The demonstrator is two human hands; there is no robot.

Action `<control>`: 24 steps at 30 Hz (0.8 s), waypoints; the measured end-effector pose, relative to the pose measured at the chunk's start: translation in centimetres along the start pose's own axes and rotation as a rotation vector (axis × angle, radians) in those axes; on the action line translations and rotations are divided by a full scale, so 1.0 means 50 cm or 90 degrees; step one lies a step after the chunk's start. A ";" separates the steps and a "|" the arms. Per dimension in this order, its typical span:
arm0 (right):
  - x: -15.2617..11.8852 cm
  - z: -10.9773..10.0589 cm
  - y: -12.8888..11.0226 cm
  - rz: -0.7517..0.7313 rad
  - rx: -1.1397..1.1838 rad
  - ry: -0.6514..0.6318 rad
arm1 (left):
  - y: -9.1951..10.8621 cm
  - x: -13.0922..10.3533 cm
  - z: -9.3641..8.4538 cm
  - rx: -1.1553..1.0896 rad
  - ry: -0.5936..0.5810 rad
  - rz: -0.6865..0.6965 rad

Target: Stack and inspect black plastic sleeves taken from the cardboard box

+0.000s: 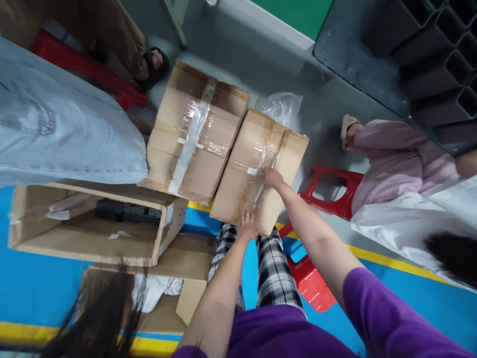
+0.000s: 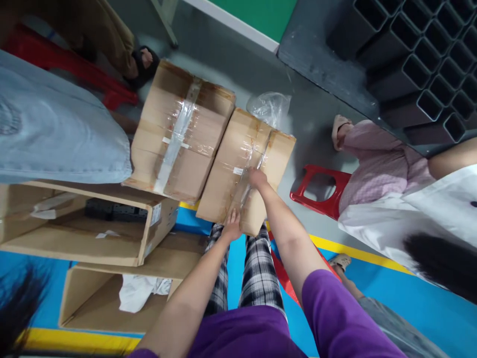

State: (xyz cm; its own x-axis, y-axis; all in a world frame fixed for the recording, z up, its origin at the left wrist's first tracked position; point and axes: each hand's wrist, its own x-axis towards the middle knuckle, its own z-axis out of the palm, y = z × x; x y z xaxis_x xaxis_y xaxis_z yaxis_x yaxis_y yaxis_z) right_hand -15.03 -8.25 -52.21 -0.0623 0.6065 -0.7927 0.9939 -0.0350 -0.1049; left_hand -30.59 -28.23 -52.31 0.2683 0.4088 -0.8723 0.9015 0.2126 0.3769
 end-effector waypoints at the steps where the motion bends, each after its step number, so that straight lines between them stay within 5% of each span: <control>1: -0.002 0.000 0.000 -0.003 -0.008 0.002 | 0.002 -0.002 0.006 0.007 -0.003 -0.004; 6: -0.051 0.027 -0.006 -0.038 -0.046 0.029 | -0.008 -0.016 -0.002 0.027 -0.008 -0.003; 12: -0.146 0.118 -0.028 -0.165 -0.093 -0.027 | -0.029 -0.026 -0.020 0.025 -0.015 0.010; 16: -0.132 0.146 -0.049 -0.153 -0.136 -0.085 | -0.046 -0.031 -0.010 0.013 -0.036 0.004; 24: -0.093 0.125 -0.063 -0.191 -0.188 -0.184 | -0.062 -0.024 0.001 -0.028 -0.040 0.006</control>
State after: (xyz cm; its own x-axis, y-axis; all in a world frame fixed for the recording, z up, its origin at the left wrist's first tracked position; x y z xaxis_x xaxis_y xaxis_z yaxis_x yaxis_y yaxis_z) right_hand -18.42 -15.90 -51.94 -0.3309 0.3092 -0.8916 0.9090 0.3580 -0.2132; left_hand -33.67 -29.44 -52.43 0.2986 0.3540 -0.8863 0.8833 0.2491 0.3971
